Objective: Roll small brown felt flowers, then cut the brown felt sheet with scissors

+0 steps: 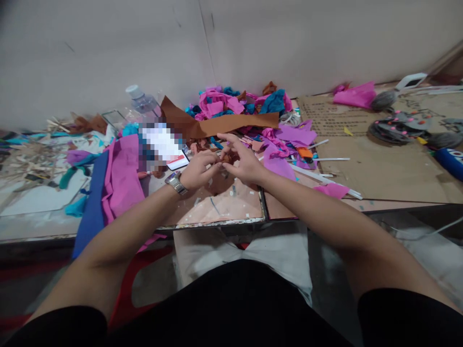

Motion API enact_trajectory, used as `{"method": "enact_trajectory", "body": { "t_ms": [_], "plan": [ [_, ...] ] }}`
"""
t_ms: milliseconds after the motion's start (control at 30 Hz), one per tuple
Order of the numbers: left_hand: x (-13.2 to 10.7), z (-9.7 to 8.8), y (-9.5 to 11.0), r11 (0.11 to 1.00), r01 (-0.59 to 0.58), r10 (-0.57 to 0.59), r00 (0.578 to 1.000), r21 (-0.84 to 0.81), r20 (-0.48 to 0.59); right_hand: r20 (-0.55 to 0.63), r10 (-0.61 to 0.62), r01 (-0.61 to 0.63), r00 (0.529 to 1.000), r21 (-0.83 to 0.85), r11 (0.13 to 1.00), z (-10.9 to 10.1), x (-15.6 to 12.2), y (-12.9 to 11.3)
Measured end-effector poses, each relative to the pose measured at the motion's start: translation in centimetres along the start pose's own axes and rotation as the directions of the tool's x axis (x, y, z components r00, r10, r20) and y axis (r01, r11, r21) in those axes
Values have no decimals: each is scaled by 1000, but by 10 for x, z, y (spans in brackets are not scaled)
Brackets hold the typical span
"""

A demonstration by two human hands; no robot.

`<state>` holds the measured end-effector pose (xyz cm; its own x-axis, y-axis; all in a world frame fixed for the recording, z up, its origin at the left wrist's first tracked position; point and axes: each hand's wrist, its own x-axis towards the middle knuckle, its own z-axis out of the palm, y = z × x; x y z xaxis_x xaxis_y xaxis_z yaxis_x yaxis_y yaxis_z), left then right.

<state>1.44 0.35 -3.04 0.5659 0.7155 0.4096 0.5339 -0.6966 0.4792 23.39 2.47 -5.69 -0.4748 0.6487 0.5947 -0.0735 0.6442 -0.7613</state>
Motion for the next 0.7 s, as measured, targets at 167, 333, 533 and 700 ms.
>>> {"method": "enact_trajectory", "body": {
  "t_ms": [167,333,533,700],
  "plan": [
    [3,5,-3,915,157,-131,987,-373,93,2,11,-11,1000,14,1000,2,0,-6],
    [3,12,-7,741,273,-246,960,-613,130,11,-1,1,1000,58,998,3,-1,-9],
    [-2,18,-5,574,360,-335,923,-736,190,28,-9,8,1000,54,999,0,1,-8],
    [0,22,-3,437,360,-466,874,-824,135,-54,-45,43,998,-45,998,-1,1,-11]
  ]
}}
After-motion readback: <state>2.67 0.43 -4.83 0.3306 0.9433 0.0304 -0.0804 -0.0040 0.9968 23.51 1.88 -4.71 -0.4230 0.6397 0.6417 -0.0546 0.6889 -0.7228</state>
